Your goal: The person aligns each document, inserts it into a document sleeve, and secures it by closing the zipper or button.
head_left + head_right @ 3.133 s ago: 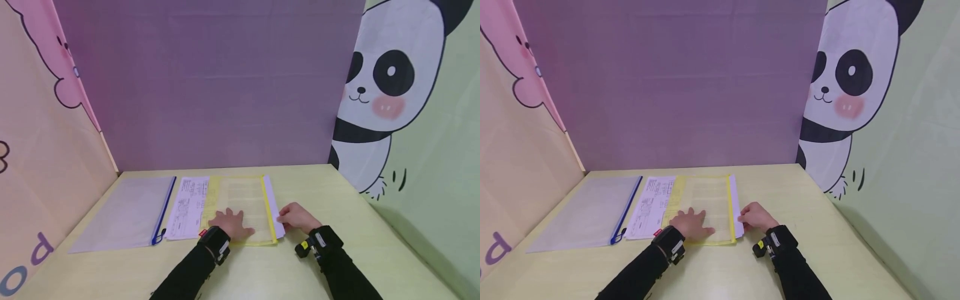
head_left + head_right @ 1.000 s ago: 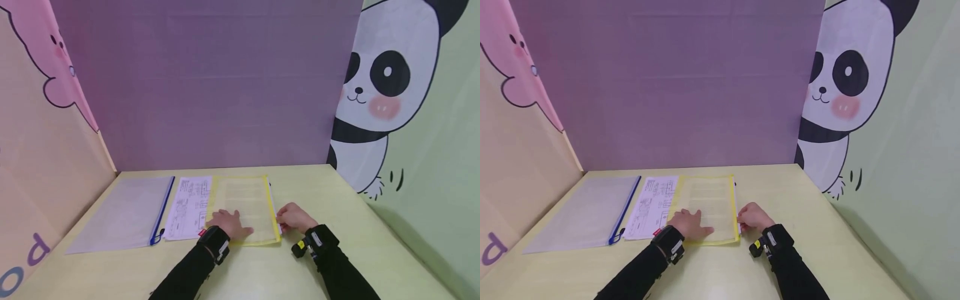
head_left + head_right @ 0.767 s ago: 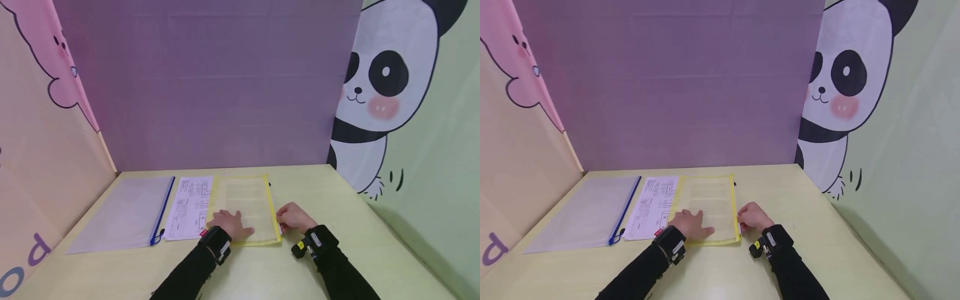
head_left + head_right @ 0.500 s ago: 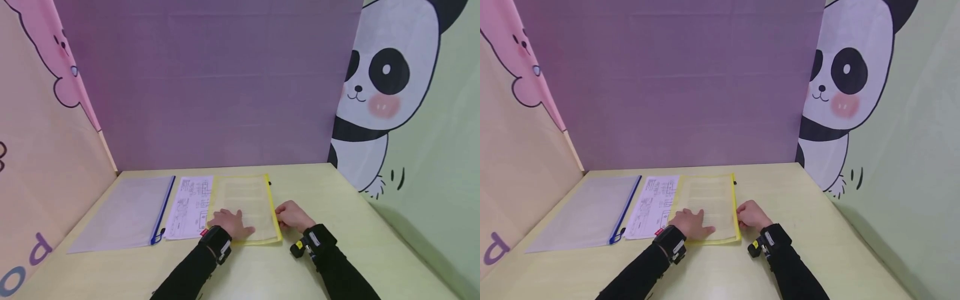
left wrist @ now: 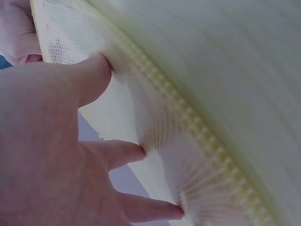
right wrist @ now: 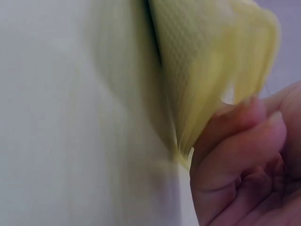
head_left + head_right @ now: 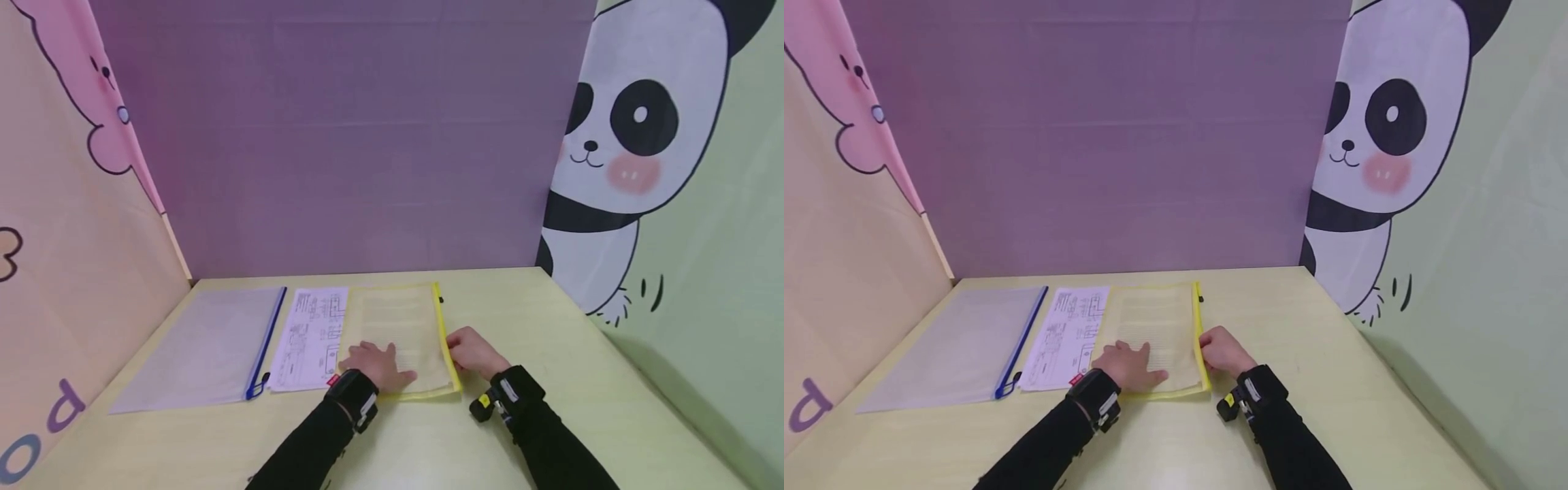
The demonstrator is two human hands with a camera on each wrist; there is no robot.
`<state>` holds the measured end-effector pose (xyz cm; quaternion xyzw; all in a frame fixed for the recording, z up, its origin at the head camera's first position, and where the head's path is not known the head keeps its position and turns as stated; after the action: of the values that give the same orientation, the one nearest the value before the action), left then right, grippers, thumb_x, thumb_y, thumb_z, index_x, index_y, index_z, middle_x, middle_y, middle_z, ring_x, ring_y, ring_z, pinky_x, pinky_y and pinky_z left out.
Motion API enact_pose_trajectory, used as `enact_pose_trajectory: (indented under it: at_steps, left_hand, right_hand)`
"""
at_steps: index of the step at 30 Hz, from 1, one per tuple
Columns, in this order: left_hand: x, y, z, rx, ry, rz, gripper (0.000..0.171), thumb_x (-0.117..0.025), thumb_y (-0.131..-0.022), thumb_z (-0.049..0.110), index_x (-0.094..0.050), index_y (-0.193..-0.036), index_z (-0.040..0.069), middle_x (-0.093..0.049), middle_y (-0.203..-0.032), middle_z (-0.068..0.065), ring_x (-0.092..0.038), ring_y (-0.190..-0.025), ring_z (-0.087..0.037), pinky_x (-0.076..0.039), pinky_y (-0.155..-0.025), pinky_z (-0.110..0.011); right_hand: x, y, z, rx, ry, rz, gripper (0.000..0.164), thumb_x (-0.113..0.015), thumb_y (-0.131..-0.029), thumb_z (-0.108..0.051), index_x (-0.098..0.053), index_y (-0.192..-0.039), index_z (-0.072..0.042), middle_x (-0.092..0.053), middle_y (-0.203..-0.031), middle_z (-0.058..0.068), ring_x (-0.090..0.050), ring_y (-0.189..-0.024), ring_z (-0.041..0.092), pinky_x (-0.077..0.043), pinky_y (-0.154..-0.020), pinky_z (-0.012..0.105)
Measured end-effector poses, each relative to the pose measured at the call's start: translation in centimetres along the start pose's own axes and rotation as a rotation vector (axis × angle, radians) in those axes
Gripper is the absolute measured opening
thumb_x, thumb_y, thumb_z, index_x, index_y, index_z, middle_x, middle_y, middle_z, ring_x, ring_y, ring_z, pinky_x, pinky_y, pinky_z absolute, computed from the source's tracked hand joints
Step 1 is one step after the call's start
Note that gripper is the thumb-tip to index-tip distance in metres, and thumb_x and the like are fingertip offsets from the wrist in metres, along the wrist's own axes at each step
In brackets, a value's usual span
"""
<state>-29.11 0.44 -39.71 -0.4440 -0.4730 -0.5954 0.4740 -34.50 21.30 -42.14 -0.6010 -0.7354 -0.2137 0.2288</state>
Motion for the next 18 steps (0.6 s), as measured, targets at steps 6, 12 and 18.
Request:
enact_pose_trajectory:
  at_steps: [6, 12, 18]
  left_hand:
    - [-0.05, 0.03, -0.01, -0.010, 0.000, -0.009, 0.080, -0.054, -0.092, 0.072, -0.044, -0.155, 0.025, -0.041, -0.151, -0.030, -0.039, -0.135, -0.054, -0.044, -0.094, -0.071]
    - [0.09, 0.06, -0.01, -0.011, 0.006, -0.018, 0.080, -0.054, -0.091, 0.072, -0.045, -0.155, 0.026, -0.041, -0.152, -0.030, -0.039, -0.135, -0.054, -0.044, -0.093, -0.070]
    - [0.27, 0.22, 0.03, -0.019, 0.028, -0.020, 0.079, -0.057, -0.090, 0.071, -0.047, -0.154, 0.026, -0.042, -0.151, -0.030, -0.041, -0.133, -0.053, -0.045, -0.091, -0.070]
  right_hand:
    - [-0.18, -0.06, 0.12, 0.022, 0.008, -0.014, 0.023, -0.051, -0.085, 0.012, -0.070, -0.082, -0.002, -0.052, -0.055, 0.002, -0.045, -0.046, 0.013, -0.036, -0.043, 0.023]
    - [-0.23, 0.01, 0.29, -0.015, 0.023, -0.021, 0.025, -0.050, -0.086, 0.012, -0.071, -0.087, -0.001, -0.054, -0.059, 0.004, -0.045, -0.046, 0.014, -0.037, -0.044, 0.024]
    - [-0.10, 0.14, 0.24, -0.034, 0.024, -0.054, 0.026, -0.047, -0.088, 0.011, -0.070, -0.089, -0.002, -0.053, -0.061, 0.004, -0.044, -0.047, 0.015, -0.035, -0.045, 0.024]
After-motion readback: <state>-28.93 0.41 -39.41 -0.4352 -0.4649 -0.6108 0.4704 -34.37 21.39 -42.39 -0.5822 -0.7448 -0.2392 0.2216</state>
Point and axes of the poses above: each hand's wrist, its own y-axis away from the middle knuckle, its own x-axis out of the back of the hand, z = x × y, the point moved 1 cm from there along -y, towards the middle knuckle
